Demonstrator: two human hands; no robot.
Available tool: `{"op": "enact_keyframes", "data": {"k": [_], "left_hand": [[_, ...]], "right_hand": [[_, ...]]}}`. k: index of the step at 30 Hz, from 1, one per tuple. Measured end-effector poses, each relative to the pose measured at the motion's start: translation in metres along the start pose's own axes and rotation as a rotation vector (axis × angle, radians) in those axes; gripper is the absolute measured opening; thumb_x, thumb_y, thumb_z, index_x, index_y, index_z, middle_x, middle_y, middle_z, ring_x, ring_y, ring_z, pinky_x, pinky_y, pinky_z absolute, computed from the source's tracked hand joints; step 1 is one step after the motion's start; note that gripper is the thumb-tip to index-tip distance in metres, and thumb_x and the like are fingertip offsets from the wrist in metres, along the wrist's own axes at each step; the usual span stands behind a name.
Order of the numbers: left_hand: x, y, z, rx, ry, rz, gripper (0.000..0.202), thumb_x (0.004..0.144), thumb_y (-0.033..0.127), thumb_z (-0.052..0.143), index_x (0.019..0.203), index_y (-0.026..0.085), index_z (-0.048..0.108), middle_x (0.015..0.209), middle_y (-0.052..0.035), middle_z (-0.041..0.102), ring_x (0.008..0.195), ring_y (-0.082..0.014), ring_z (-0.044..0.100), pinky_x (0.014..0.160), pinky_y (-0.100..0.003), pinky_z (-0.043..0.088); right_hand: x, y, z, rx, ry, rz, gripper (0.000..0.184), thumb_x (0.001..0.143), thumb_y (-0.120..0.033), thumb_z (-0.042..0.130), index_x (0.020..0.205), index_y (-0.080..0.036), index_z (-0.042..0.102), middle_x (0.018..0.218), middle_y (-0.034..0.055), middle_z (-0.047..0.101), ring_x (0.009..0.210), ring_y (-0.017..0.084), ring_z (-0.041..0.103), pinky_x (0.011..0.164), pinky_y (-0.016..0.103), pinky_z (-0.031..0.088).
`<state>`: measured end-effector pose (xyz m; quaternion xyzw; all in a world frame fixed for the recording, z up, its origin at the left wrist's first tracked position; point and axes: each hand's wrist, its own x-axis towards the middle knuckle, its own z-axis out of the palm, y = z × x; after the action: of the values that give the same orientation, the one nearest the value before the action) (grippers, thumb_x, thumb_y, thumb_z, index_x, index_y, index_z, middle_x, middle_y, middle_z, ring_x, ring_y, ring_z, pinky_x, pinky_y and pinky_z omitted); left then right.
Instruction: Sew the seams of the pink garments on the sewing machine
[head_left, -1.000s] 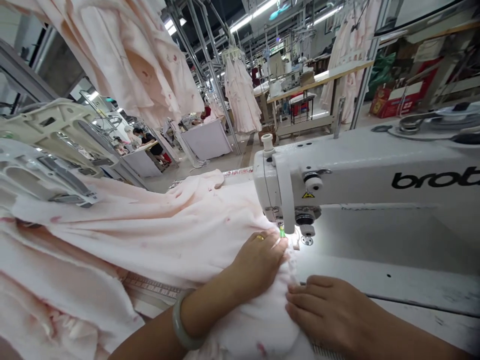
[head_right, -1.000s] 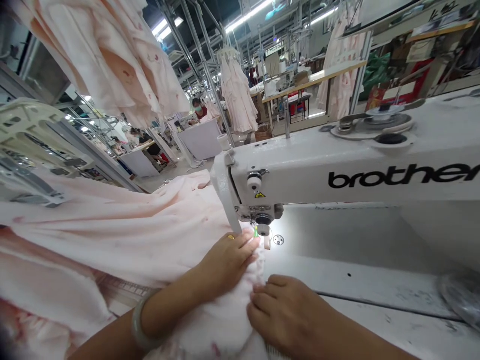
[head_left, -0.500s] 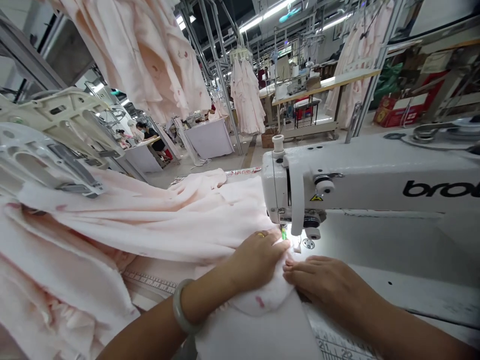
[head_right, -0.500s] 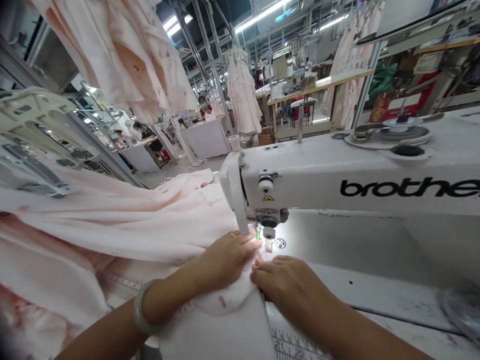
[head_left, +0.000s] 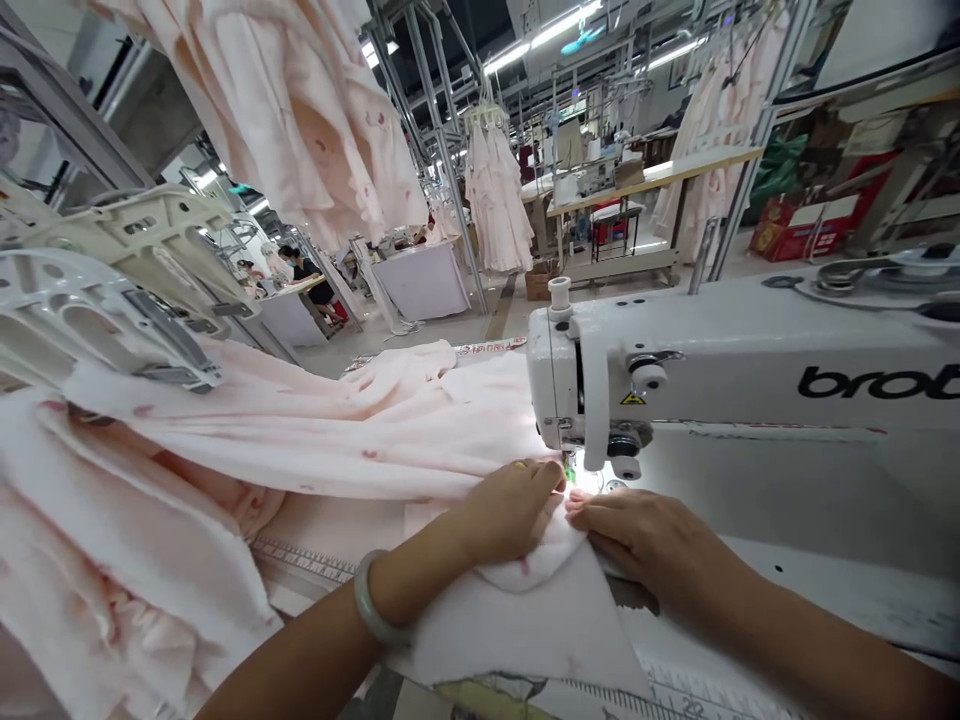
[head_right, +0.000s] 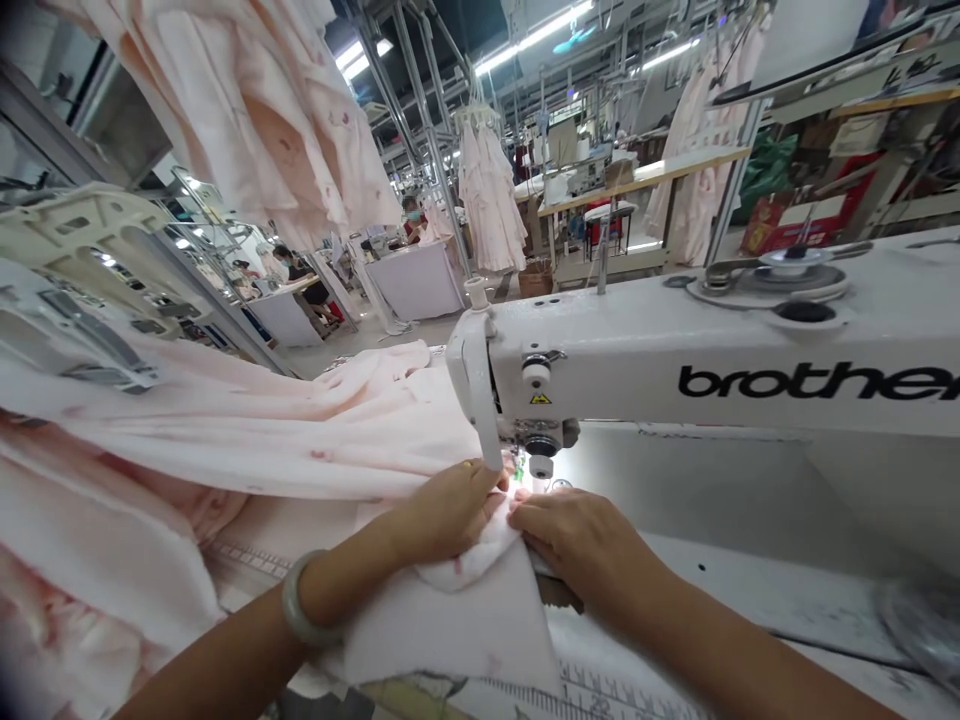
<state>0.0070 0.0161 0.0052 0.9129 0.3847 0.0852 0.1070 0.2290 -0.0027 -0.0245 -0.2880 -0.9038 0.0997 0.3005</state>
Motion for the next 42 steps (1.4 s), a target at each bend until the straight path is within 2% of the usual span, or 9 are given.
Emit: {"op": "enact_keyframes", "data": {"k": [6, 8, 11, 13, 18, 23, 28, 34, 42], "left_hand": [[-0.028, 0.033, -0.008, -0.044, 0.114, -0.001, 0.041, 0.098, 0.052, 0.066, 0.118, 0.017, 0.057, 0.118, -0.0126, 0.068, 0.112, -0.0312, 0.062, 0.106, -0.049, 0.049], [-0.034, 0.037, 0.002, -0.106, 0.179, -0.048, 0.037, 0.094, 0.045, 0.069, 0.117, 0.018, 0.057, 0.114, -0.0117, 0.068, 0.105, -0.0297, 0.062, 0.099, -0.046, 0.051], [-0.033, 0.026, 0.015, -0.216, 0.268, -0.094, 0.004, 0.091, 0.021, 0.056, 0.096, 0.021, 0.056, 0.099, -0.0078, 0.067, 0.094, -0.025, 0.06, 0.088, -0.039, 0.05], [-0.029, 0.011, 0.018, -0.299, 0.304, -0.094, 0.008, 0.091, 0.02, 0.05, 0.084, 0.022, 0.051, 0.088, -0.0059, 0.064, 0.086, -0.0228, 0.058, 0.082, -0.036, 0.047], [-0.02, -0.015, 0.003, -0.477, 0.231, -0.019, 0.022, 0.096, 0.034, 0.048, 0.077, 0.021, 0.048, 0.079, -0.004, 0.06, 0.08, -0.0207, 0.055, 0.08, -0.034, 0.043], [-0.015, 0.001, -0.022, -0.548, 0.146, -0.141, 0.033, 0.1, 0.035, 0.047, 0.07, 0.021, 0.04, 0.07, 0.0012, 0.05, 0.071, -0.0159, 0.048, 0.069, -0.029, 0.035], [-0.009, 0.023, -0.026, -0.424, 0.141, -0.087, 0.041, 0.106, 0.036, 0.044, 0.069, 0.021, 0.037, 0.069, 0.0013, 0.049, 0.068, -0.0152, 0.047, 0.067, -0.029, 0.033], [-0.013, 0.02, 0.0, -0.197, 0.193, -0.085, 0.031, 0.096, 0.027, 0.067, 0.072, 0.02, 0.05, 0.076, 0.0, 0.059, 0.075, -0.0167, 0.056, 0.071, -0.029, 0.042], [-0.022, 0.02, 0.014, 0.324, 0.217, 0.21, 0.018, 0.103, 0.016, 0.053, 0.093, 0.017, 0.068, 0.089, -0.0062, 0.065, 0.086, -0.0223, 0.058, 0.08, -0.036, 0.045]], "right_hand": [[-0.002, -0.001, 0.0, 0.001, 0.079, -0.037, 0.028, 0.109, -0.018, 0.042, 0.104, -0.021, 0.069, 0.107, 0.0079, 0.076, 0.097, 0.023, 0.071, 0.085, 0.035, 0.055], [-0.002, -0.001, -0.001, -0.02, 0.092, -0.027, 0.025, 0.108, -0.016, 0.041, 0.103, -0.021, 0.065, 0.104, 0.0082, 0.073, 0.095, 0.024, 0.07, 0.084, 0.038, 0.055], [-0.002, -0.001, -0.002, -0.058, 0.097, 0.01, 0.022, 0.106, -0.014, 0.041, 0.093, -0.021, 0.056, 0.091, 0.0062, 0.067, 0.083, 0.023, 0.067, 0.076, 0.038, 0.053], [-0.001, -0.001, -0.001, -0.078, 0.09, 0.007, 0.02, 0.107, -0.013, 0.042, 0.094, -0.022, 0.055, 0.092, 0.0055, 0.066, 0.082, 0.022, 0.066, 0.074, 0.036, 0.052], [-0.002, 0.003, 0.005, -0.149, 0.075, -0.144, 0.022, 0.103, -0.007, 0.043, 0.103, -0.02, 0.06, 0.099, 0.0078, 0.068, 0.088, 0.025, 0.064, 0.079, 0.039, 0.049], [-0.005, 0.01, 0.007, -0.245, 0.07, -0.32, 0.025, 0.102, -0.005, 0.043, 0.103, -0.016, 0.065, 0.094, 0.0083, 0.07, 0.088, 0.027, 0.06, 0.095, 0.046, 0.045], [-0.008, 0.01, -0.003, -0.227, 0.027, -0.33, 0.023, 0.105, -0.01, 0.045, 0.111, -0.015, 0.066, 0.091, 0.0052, 0.067, 0.085, 0.023, 0.057, 0.094, 0.044, 0.042], [-0.008, 0.005, -0.018, -0.094, -0.177, -0.223, 0.022, 0.107, -0.014, 0.047, 0.111, -0.02, 0.068, 0.091, 0.0048, 0.065, 0.084, 0.022, 0.056, 0.081, 0.038, 0.042], [-0.008, 0.002, -0.02, 0.002, -0.199, -0.17, 0.024, 0.106, -0.012, 0.046, 0.098, -0.02, 0.066, 0.09, 0.0041, 0.065, 0.086, 0.023, 0.054, 0.083, 0.038, 0.039]]}}
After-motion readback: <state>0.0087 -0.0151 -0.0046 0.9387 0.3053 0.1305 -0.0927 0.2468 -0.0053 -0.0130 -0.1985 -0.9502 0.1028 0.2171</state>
